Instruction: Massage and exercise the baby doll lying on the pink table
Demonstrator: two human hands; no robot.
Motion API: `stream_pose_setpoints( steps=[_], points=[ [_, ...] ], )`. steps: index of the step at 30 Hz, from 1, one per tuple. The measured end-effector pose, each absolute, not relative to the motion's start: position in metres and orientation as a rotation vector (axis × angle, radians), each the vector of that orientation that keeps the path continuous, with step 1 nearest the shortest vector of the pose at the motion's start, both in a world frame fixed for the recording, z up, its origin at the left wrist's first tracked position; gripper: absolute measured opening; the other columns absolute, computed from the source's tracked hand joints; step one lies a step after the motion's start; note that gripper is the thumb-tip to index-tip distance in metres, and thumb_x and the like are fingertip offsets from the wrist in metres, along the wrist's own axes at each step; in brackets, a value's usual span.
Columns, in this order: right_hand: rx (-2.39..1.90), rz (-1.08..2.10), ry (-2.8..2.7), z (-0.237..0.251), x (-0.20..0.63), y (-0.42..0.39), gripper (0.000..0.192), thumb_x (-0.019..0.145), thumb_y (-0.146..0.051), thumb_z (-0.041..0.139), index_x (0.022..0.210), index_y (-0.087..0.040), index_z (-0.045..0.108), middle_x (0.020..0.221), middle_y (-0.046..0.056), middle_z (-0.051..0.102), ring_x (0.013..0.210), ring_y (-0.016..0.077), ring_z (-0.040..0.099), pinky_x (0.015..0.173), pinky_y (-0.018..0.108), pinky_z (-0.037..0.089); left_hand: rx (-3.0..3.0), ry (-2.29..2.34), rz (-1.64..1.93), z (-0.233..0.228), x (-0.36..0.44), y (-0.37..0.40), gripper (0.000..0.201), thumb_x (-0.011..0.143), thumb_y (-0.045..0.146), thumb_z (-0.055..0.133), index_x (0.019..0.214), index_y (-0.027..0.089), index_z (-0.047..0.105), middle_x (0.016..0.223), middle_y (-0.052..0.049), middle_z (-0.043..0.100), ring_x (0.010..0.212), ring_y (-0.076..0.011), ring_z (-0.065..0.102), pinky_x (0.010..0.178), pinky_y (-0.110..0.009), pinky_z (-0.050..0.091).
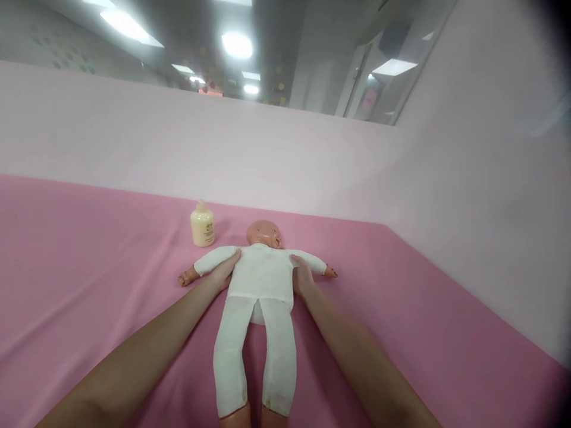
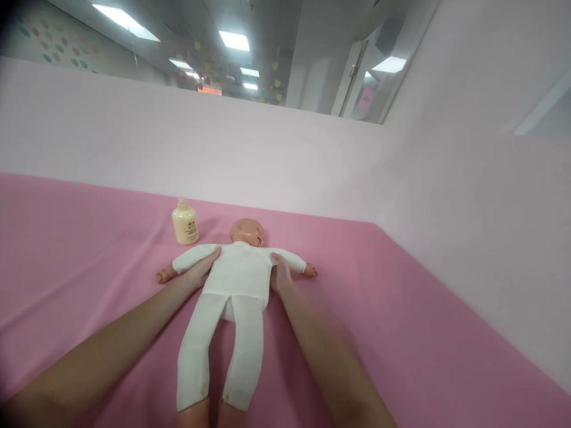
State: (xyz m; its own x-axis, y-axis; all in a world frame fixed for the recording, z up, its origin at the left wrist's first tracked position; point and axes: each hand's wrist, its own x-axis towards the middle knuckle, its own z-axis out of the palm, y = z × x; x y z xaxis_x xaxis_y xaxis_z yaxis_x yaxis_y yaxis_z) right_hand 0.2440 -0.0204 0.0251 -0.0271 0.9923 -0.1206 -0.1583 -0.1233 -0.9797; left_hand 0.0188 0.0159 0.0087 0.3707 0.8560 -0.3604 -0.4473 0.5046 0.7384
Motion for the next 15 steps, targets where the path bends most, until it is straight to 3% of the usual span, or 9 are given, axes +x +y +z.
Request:
stream_pose_setpoints(
  steps=[5,10,15],
  points=[
    [-1.092,1.562,-0.776,0.034,0.244,-0.025,0.044,0.086,-0.044,0.038,0.106,-0.014,0.063,0.093,0.016,0.072,0.096,0.0263,0.068,0.081,0.035,0.053,0.619,0.778,0.861,0.009,0.012,0.020,0.061,0.089,0.055,0.054,0.133,0.012,0.051,0.125,-0.016,0.066,0.118,-0.0263,0.062,0.107,-0.035,0.045],
    [-1.143,1.742,-0.795,0.039,0.254,-0.028,0.046,0.090,-0.044,0.036,0.094,-0.008,0.065,0.082,0.017,0.070,0.090,0.0221,0.067,0.079,0.031,0.050,0.720,0.672,0.740,0.014,0.001,0.021,0.066,0.091,0.061,0.043,0.136,0.013,0.048,0.129,-0.016,0.063,0.126,-0.0282,0.055,0.110,-0.040,0.039],
    [-1.190,1.672,-0.808,0.036,0.256,-0.028,0.042,0.089,-0.043,0.044,0.090,-0.008,0.067,0.085,0.018,0.070,0.090,0.0213,0.067,0.078,0.030,0.050,0.761,0.646,0.673,0.019,-0.006,0.018,0.064,0.091,0.060,0.044,0.134,0.013,0.050,0.127,-0.016,0.065,0.128,-0.0282,0.054,0.111,-0.040,0.038]
  ],
)
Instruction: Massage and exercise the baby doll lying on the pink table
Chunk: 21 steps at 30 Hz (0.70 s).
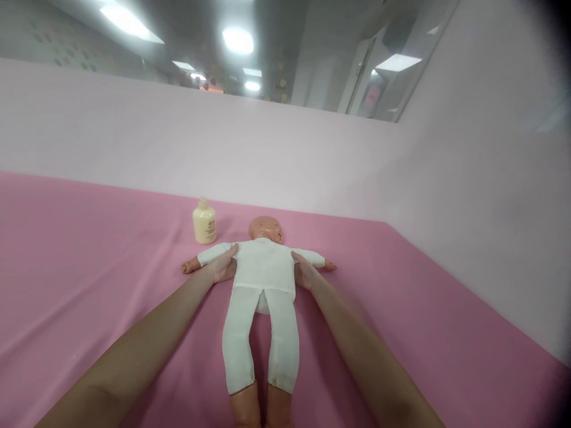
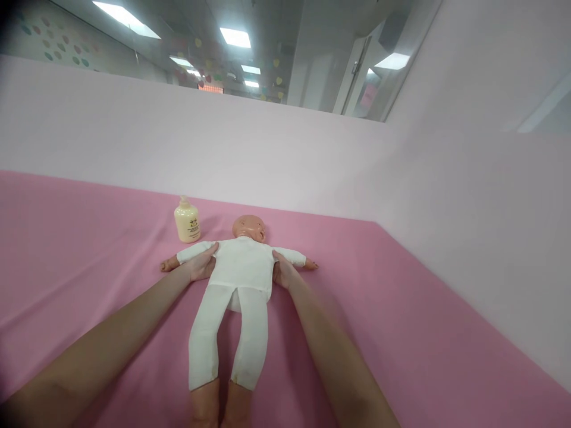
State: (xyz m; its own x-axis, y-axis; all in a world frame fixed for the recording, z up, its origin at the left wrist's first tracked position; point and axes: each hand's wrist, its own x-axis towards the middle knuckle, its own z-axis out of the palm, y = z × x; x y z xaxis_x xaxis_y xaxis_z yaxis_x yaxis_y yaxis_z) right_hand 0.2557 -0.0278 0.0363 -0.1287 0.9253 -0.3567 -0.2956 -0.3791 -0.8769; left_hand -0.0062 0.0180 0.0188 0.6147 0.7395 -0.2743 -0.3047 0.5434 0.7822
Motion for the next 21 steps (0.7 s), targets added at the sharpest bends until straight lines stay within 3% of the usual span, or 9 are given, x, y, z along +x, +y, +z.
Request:
stream_pose_setpoints(
  steps=[6,12,18,21],
  points=[
    [-1.333,1.651,-0.841,0.038,0.260,-0.027,0.049,0.086,-0.049,0.051,0.108,-0.007,0.063,0.098,0.020,0.070,0.091,0.0221,0.068,0.079,0.032,0.051,0.791,0.593,0.666,0.025,-0.008,0.010,0.043,0.090,0.026,0.061,0.131,0.017,0.054,0.118,-0.013,0.070,0.121,-0.0255,0.060,0.110,-0.039,0.041],
    [-1.420,1.653,-0.927,0.043,0.264,-0.029,0.063,0.079,-0.060,0.059,0.125,-0.016,0.056,0.112,0.018,0.068,0.095,0.0246,0.068,0.087,0.036,0.054,0.761,0.668,0.645,0.028,-0.007,0.008,0.043,0.089,0.025,0.062,0.130,0.012,0.055,0.118,-0.014,0.070,0.121,-0.0258,0.060,0.112,-0.038,0.039],
    [-1.368,1.925,-1.113,0.056,0.271,-0.040,0.051,0.085,-0.057,0.054,0.107,-0.013,0.065,0.098,0.015,0.072,0.089,0.0229,0.070,0.083,0.036,0.054,0.778,0.677,0.623,0.028,-0.010,0.007,0.051,0.089,0.034,0.063,0.134,0.013,0.052,0.120,-0.015,0.069,0.121,-0.0280,0.059,0.112,-0.040,0.039],
    [-1.396,2.158,-1.189,0.062,0.277,-0.043,0.061,0.089,-0.063,0.043,0.096,-0.007,0.066,0.090,0.018,0.073,0.083,0.0233,0.071,0.081,0.039,0.055,0.787,0.669,0.608,0.027,-0.010,0.010,0.053,0.090,0.032,0.062,0.137,0.012,0.049,0.123,-0.015,0.067,0.123,-0.0265,0.058,0.113,-0.038,0.038]
  ],
)
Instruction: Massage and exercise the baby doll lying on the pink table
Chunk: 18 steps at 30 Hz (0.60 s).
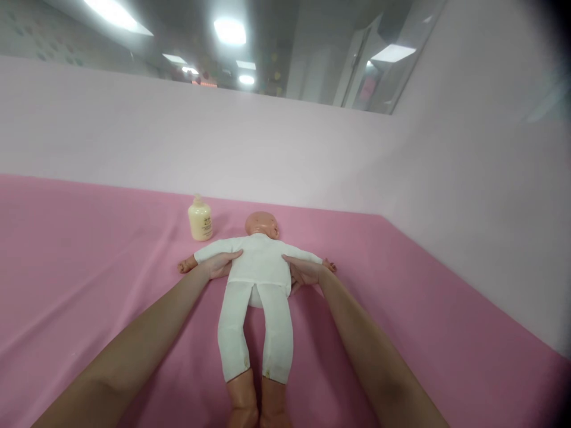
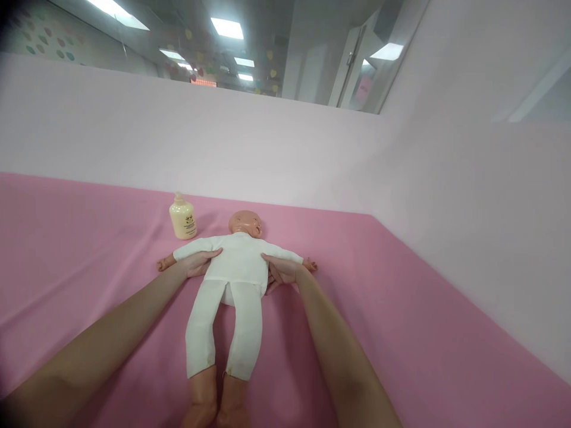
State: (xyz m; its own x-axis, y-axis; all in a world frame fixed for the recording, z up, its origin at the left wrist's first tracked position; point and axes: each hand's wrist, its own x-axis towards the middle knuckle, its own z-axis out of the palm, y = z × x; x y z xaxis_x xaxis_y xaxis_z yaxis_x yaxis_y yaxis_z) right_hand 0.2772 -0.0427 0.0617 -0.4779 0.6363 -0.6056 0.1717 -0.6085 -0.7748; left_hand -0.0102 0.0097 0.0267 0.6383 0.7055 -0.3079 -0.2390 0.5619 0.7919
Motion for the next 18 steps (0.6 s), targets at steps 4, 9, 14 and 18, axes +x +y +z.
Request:
stream_pose_setpoints(
  steps=[4,9,14,18],
  points=[
    [-1.373,2.429,-1.405,0.061,0.286,-0.038,0.059,0.084,-0.063,0.054,0.091,-0.005,0.066,0.085,0.019,0.074,0.081,0.0242,0.073,0.078,0.039,0.058,0.807,0.650,0.585,0.023,-0.012,0.013,0.050,0.090,0.030,0.062,0.135,0.013,0.050,0.123,-0.014,0.067,0.125,-0.0250,0.057,0.113,-0.037,0.037],
    [-1.317,2.513,-1.670,0.056,0.292,-0.031,0.039,0.070,-0.042,0.079,0.082,-0.006,0.068,0.078,0.014,0.075,0.074,0.0206,0.074,0.073,0.030,0.058,0.888,0.658,0.539,0.016,-0.024,0.014,0.035,0.087,0.034,0.065,0.118,0.017,0.062,0.113,-0.013,0.071,0.120,-0.0255,0.060,0.106,-0.037,0.044],
    [-1.260,2.498,-1.873,0.051,0.297,-0.024,0.039,0.068,-0.044,0.080,0.075,-0.007,0.069,0.060,0.006,0.071,0.053,0.0145,0.068,0.058,0.024,0.058,1.018,0.652,0.384,0.015,-0.043,0.018,0.033,0.070,0.033,0.082,0.091,0.017,0.062,0.092,-0.008,0.072,0.097,-0.0240,0.068,0.088,-0.038,0.054],
    [-1.153,2.486,-1.877,0.044,0.306,-0.020,0.037,0.069,-0.043,0.080,0.073,-0.008,0.067,0.054,0.002,0.068,0.045,0.0115,0.063,0.059,0.027,0.060,1.061,0.602,0.302,0.016,-0.049,0.022,0.040,0.063,0.035,0.086,0.084,0.016,0.059,0.083,-0.002,0.068,0.081,-0.0166,0.067,0.078,-0.032,0.054]
  ],
)
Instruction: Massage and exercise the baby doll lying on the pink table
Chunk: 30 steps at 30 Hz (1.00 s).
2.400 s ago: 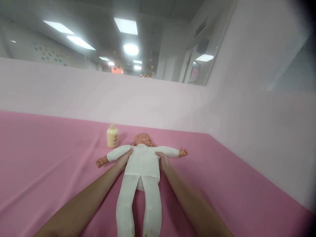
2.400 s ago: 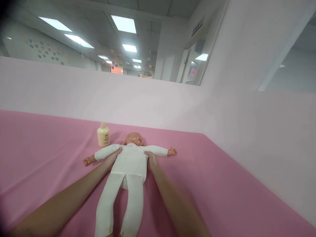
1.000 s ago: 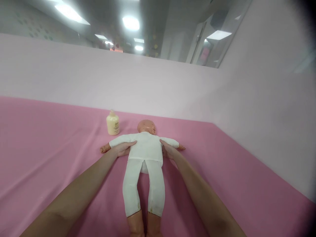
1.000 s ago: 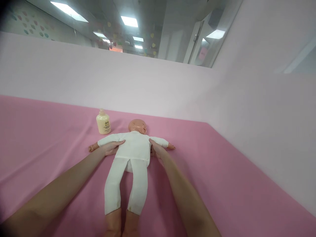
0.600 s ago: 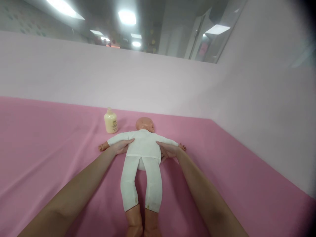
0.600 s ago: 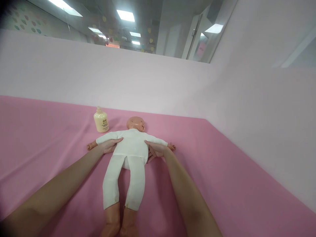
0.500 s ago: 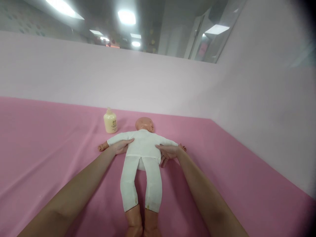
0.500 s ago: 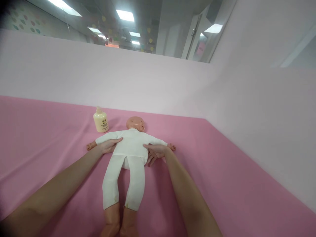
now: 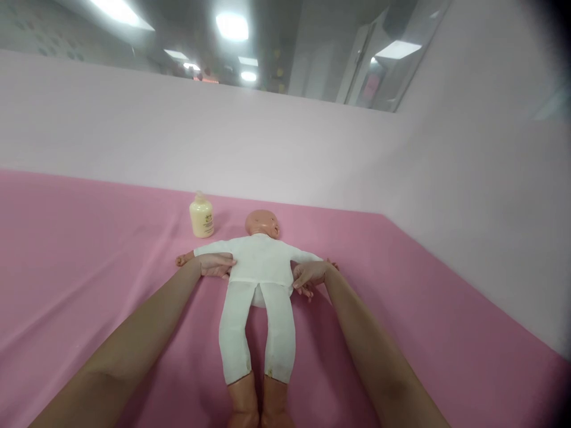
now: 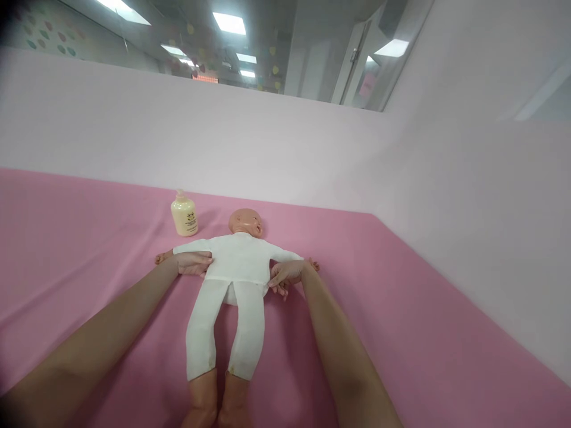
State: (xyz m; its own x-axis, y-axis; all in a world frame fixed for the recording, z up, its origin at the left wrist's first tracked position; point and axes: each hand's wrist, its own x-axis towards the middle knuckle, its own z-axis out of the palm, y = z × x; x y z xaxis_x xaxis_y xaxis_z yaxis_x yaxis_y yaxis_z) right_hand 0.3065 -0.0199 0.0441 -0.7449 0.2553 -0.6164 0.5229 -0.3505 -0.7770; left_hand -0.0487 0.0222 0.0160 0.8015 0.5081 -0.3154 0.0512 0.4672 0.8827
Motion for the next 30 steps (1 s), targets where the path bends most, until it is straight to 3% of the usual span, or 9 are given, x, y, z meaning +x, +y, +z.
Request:
stream_pose_setpoints(
  steps=[8,12,15,16,19,23,26,28,30],
  points=[
    [1.208,-2.319,2.158,0.053,0.329,-0.025,0.043,0.073,-0.053,0.072,0.064,-0.013,0.060,0.045,-0.001,0.057,0.040,0.0111,0.054,0.053,0.030,0.057,1.091,0.569,0.291,0.018,-0.048,0.021,0.033,0.069,0.036,0.082,0.078,0.017,0.056,0.090,-0.004,0.070,0.091,-0.0172,0.066,0.085,-0.031,0.051],
    [1.649,-2.202,2.647,0.062,0.288,-0.027,0.043,0.089,-0.057,0.045,0.077,-0.019,0.062,0.068,0.004,0.066,0.067,0.0156,0.064,0.076,0.035,0.055,1.114,0.602,0.269,0.023,-0.048,0.018,0.034,0.069,0.036,0.082,0.084,0.018,0.058,0.095,-0.004,0.071,0.099,-0.0182,0.066,0.093,-0.033,0.049],
    [2.023,-1.839,3.042,0.061,0.238,-0.036,0.042,0.093,-0.054,0.039,0.111,-0.025,0.063,0.128,0.006,0.062,0.125,0.0207,0.051,0.112,0.041,0.034,1.143,0.634,0.240,0.027,-0.048,0.017,0.036,0.068,0.037,0.083,0.088,0.018,0.060,0.098,-0.004,0.071,0.101,-0.0190,0.067,0.097,-0.035,0.047],
    [2.001,-1.415,3.229,0.059,0.224,-0.041,0.043,0.093,-0.051,0.041,0.124,-0.026,0.059,0.141,0.006,0.052,0.136,0.0229,0.041,0.116,0.045,0.026,1.161,0.640,0.228,0.028,-0.048,0.017,0.038,0.068,0.038,0.083,0.090,0.018,0.060,0.100,-0.004,0.071,0.102,-0.0194,0.067,0.098,-0.036,0.047],
    [1.646,-0.625,3.234,0.055,0.196,-0.057,0.043,0.096,-0.044,0.040,0.136,-0.033,0.052,0.153,0.001,0.038,0.148,0.0280,0.020,0.119,0.056,0.003,1.263,0.698,0.163,0.040,-0.051,0.018,0.039,0.067,0.040,0.082,0.092,0.018,0.062,0.100,-0.006,0.072,0.100,-0.0206,0.068,0.097,-0.037,0.048],
    [1.571,-0.385,3.113,0.057,0.194,-0.065,0.043,0.099,-0.040,0.032,0.139,-0.034,0.049,0.156,-0.001,0.034,0.149,0.0268,0.017,0.118,0.058,0.006,1.622,1.029,0.094,0.079,-0.058,0.024,0.028,0.078,0.042,0.067,0.083,0.015,0.067,0.086,-0.011,0.074,0.086,-0.0247,0.070,0.086,-0.039,0.053],
    [1.572,-0.355,3.103,0.061,0.197,-0.064,0.042,0.100,-0.039,0.033,0.137,-0.034,0.051,0.155,-0.001,0.036,0.148,0.0270,0.020,0.118,0.059,0.007,2.032,1.402,0.748,0.118,-0.061,0.035,0.028,0.087,0.035,0.046,0.086,0.017,0.067,0.090,-0.010,0.073,0.088,-0.0251,0.068,0.084,-0.040,0.053],
    [1.574,-0.376,3.097,0.061,0.197,-0.065,0.041,0.099,-0.038,0.034,0.136,-0.034,0.052,0.154,-0.002,0.038,0.148,0.0273,0.021,0.118,0.059,0.007,2.210,1.618,1.288,0.138,-0.062,0.048,0.036,0.091,0.030,0.036,0.108,0.017,0.065,0.116,-0.012,0.069,0.112,-0.0256,0.061,0.100,-0.042,0.045],
    [1.587,-0.407,3.098,0.061,0.196,-0.067,0.040,0.099,-0.038,0.035,0.135,-0.035,0.053,0.153,-0.002,0.039,0.147,0.0276,0.022,0.117,0.060,0.008,2.327,1.827,1.357,0.150,-0.064,0.065,0.046,0.093,0.029,0.033,0.131,0.012,0.052,0.144,-0.015,0.050,0.137,-0.0287,0.040,0.114,-0.048,0.028]
  ],
)
